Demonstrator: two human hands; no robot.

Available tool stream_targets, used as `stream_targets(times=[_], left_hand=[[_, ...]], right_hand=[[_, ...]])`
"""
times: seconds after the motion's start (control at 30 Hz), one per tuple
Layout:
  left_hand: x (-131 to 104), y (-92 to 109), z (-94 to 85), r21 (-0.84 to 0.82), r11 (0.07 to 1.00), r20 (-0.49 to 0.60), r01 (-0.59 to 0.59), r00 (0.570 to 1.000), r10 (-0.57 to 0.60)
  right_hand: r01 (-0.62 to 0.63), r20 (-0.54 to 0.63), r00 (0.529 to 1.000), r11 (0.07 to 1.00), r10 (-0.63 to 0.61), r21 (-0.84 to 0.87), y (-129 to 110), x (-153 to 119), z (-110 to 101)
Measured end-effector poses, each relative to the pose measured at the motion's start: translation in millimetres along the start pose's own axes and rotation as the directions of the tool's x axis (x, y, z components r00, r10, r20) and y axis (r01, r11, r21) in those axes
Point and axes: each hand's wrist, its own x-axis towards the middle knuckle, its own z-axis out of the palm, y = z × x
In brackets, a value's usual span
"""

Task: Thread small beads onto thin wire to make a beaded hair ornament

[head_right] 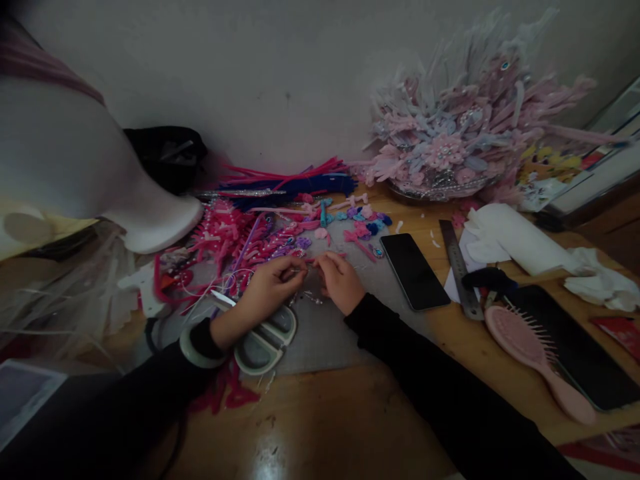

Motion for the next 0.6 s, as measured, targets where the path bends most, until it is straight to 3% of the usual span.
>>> stream_targets(times=[0.1,0.17,0.23,0.4,0.5,0.6], left_hand=[[0.0,-1.4,0.2,-0.031,0.999,-0.004,0.025,1.000,-0.025],[0.0,-2.6,0.4,-0.065,0.997,-0.004,0.040,0.999,-0.040],[0.1,-4.1,0.8,-0.120,0.991,-0.008,0.051,0.999,-0.052],[0.8,-6.3,1.0,-0.237,0.969,-0.013,0.075,0.997,-0.081],[1.0,-6.5,0.5,-0.263,0.960,-0.001,0.091,0.995,-0.095],[1.3,-6.8,0.2,-0.261,0.960,0.010,0.104,0.994,-0.104]], right_hand=[[-0.066,0.008,0.998,0.982,0.065,0.176,-6.1,0.0,-2.1],[0.001,0.015,1.000,0.998,-0.002,0.061,-9.2,-1.3,-4.2],[0.154,0.024,0.988,0.976,-0.152,-0.152,-10.4,-3.5,-5.9],[0.464,0.124,0.870,0.709,-0.476,-0.531,-8.5,-7.2,-7.4],[0.572,0.231,0.790,0.547,-0.567,-0.611,-7.0,-6.4,-8.6],[0.623,0.268,0.733,0.459,-0.625,-0.634,-4.8,-4.4,-10.8]])
